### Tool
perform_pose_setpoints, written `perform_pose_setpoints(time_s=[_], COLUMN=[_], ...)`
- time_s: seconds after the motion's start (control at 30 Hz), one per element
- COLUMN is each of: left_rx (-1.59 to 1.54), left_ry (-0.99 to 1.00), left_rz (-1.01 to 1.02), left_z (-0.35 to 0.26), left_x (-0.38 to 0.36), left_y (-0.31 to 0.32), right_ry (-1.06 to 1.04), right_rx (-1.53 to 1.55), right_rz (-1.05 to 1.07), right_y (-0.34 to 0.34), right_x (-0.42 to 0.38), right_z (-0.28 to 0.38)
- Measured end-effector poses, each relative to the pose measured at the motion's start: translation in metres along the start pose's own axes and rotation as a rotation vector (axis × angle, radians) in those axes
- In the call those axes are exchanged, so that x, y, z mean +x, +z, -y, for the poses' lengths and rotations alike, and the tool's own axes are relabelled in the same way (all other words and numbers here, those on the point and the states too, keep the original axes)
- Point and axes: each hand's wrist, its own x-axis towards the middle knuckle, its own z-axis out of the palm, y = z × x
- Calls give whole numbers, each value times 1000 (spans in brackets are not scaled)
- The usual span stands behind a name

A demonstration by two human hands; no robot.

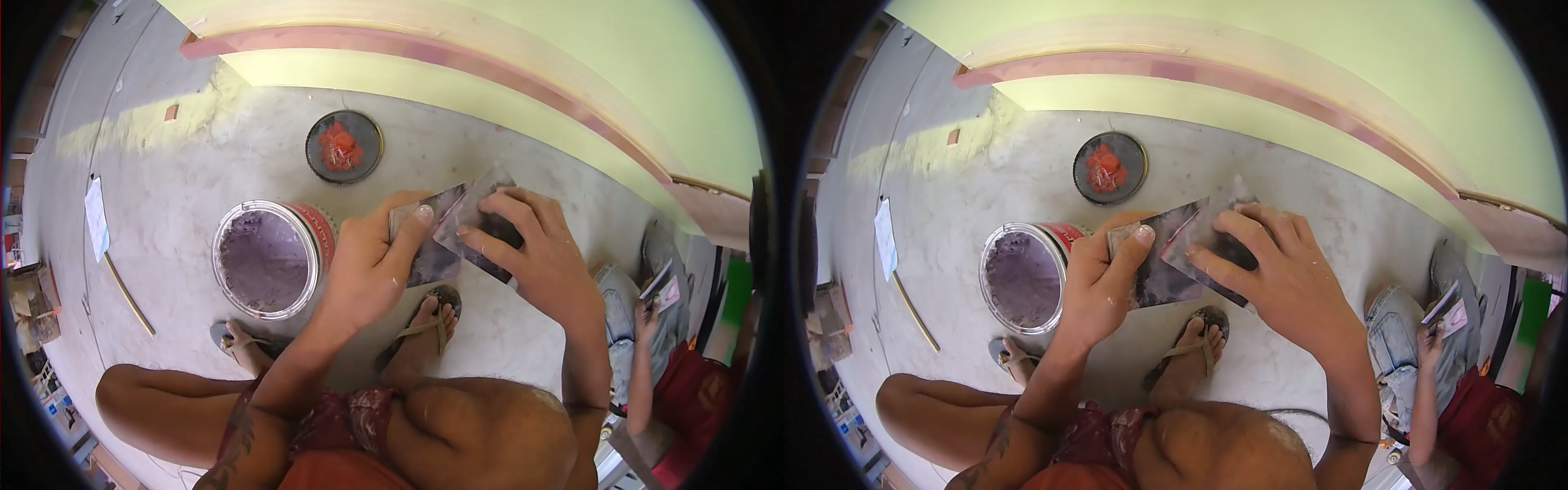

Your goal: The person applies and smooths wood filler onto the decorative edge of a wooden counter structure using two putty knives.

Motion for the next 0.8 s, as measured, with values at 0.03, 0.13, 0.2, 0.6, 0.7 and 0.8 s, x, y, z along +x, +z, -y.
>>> perform_pose_setpoints(time_s=[0.03, 0.13, 0.2, 0.6, 0.7, 0.8], left_rx=[42, -530, -794, -666, -445, 32], left_ry=[-29, -139, -251, 91, 306, 365], left_rz=[28, 41, 74, -184, -292, -156], left_z=[0, 13, 21, 36, 42, 32], left_x=[1, 6, 9, 18, 11, 0], left_y=[-2, -4, 5, 11, 27, 18], right_ry=[12, 25, 43, 817, 980, 1063], right_rx=[0, 109, 312, 1222, 1419, 1647], right_rz=[94, -120, -299, -917, -984, -902], right_y=[1, -6, 22, 56, 63, 61], right_x=[0, -9, -10, -35, -13, 1], right_z=[0, 8, 21, 33, 62, 53])
